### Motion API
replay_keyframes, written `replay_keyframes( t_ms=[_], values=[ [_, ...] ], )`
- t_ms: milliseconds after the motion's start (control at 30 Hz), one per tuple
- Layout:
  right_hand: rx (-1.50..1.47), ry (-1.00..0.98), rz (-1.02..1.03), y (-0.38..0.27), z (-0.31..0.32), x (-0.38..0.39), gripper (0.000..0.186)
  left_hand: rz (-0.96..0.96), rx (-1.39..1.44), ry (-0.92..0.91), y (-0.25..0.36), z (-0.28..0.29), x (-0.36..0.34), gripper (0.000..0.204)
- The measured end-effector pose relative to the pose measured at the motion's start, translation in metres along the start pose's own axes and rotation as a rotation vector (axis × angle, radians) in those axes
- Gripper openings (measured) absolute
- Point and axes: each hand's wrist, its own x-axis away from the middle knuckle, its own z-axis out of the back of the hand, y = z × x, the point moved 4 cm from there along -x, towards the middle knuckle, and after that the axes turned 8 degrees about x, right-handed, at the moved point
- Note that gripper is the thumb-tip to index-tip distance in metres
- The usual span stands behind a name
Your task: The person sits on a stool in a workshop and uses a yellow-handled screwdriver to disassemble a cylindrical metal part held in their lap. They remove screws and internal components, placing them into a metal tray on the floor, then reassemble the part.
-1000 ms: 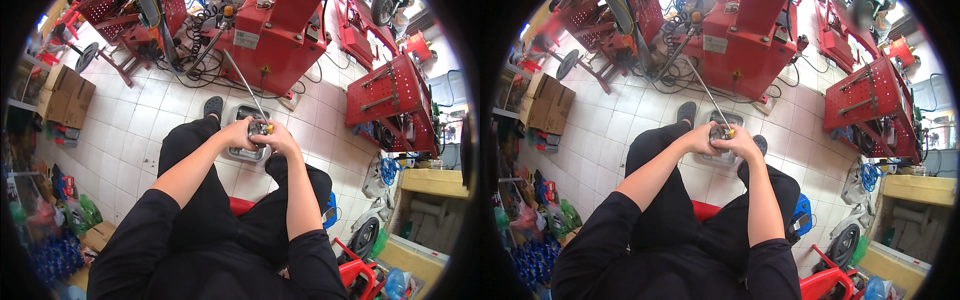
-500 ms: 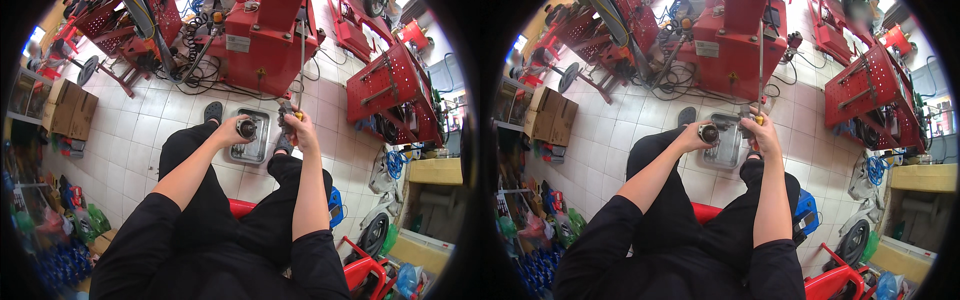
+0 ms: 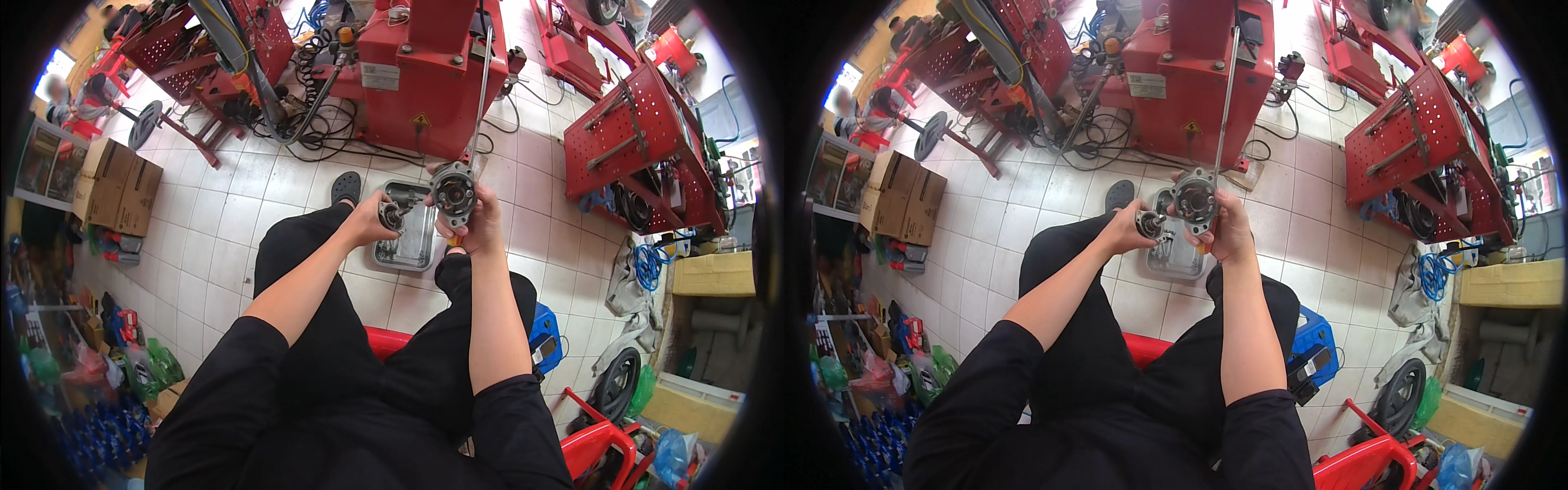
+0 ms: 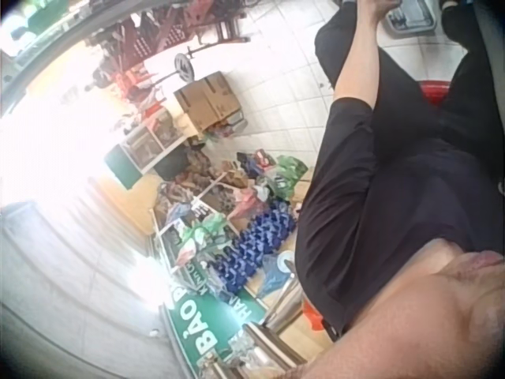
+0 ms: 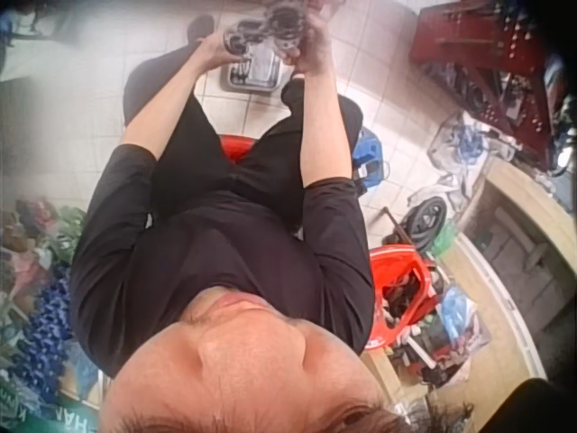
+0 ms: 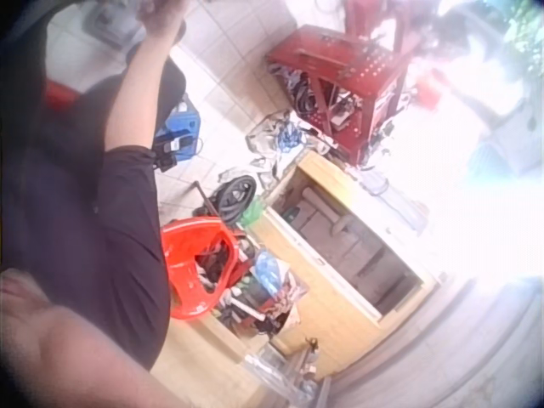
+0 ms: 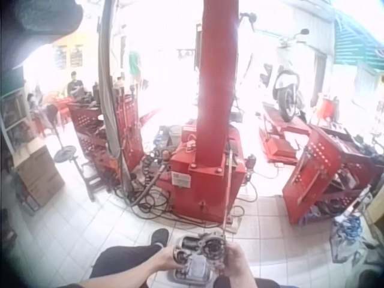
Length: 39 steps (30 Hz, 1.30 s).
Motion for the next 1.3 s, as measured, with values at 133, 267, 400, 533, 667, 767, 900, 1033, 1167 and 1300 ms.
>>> replay_keyframes(
  t_ms=[133, 267, 400, 533, 667, 767, 900, 1033, 1167, 1300],
  values=[
    [-0.081, -0.024, 0.062, -0.006, -0.001, 0.002, 0.07, 0.039, 0.091, -0.017, 0.002, -0.004, -0.001, 0.057],
    [-0.095, -0.011, 0.086, -0.011, 0.0, 0.002, 0.071, 0.002, 0.053, -0.016, 0.002, -0.002, -0.003, 0.058],
    [-0.108, -0.016, 0.086, -0.012, -0.001, 0.001, 0.071, -0.178, -0.022, 0.087, 0.006, 0.002, -0.003, 0.056],
    [-0.078, 0.012, 0.087, -0.014, 0.002, 0.002, 0.07, -0.019, 0.138, 0.07, 0.003, 0.0, -0.004, 0.058],
    [-0.044, 0.003, 0.091, -0.013, 0.001, 0.0, 0.062, -0.042, 0.176, 0.075, -0.009, -0.003, -0.006, 0.051],
    [0.011, 0.02, 0.063, -0.01, 0.002, 0.0, 0.058, 0.331, 0.946, 0.051, -0.042, -0.014, -0.002, 0.042],
    [0.034, 0.038, 0.07, -0.013, 0.004, 0.001, 0.057, 0.485, 1.416, 0.095, -0.027, -0.017, 0.002, 0.041],
    [0.055, 0.067, 0.084, -0.02, 0.001, 0.005, 0.058, 0.433, 1.066, 0.015, -0.022, -0.013, 0.0, 0.047],
    [0.113, 0.098, 0.078, -0.022, 0.006, 0.004, 0.058, 0.194, -0.019, -0.123, -0.019, -0.025, 0.007, 0.053],
    [0.24, 0.267, -0.03, -0.023, 0.015, 0.005, 0.043, 0.143, -0.365, -0.424, -0.024, -0.069, 0.01, 0.069]
  ],
)
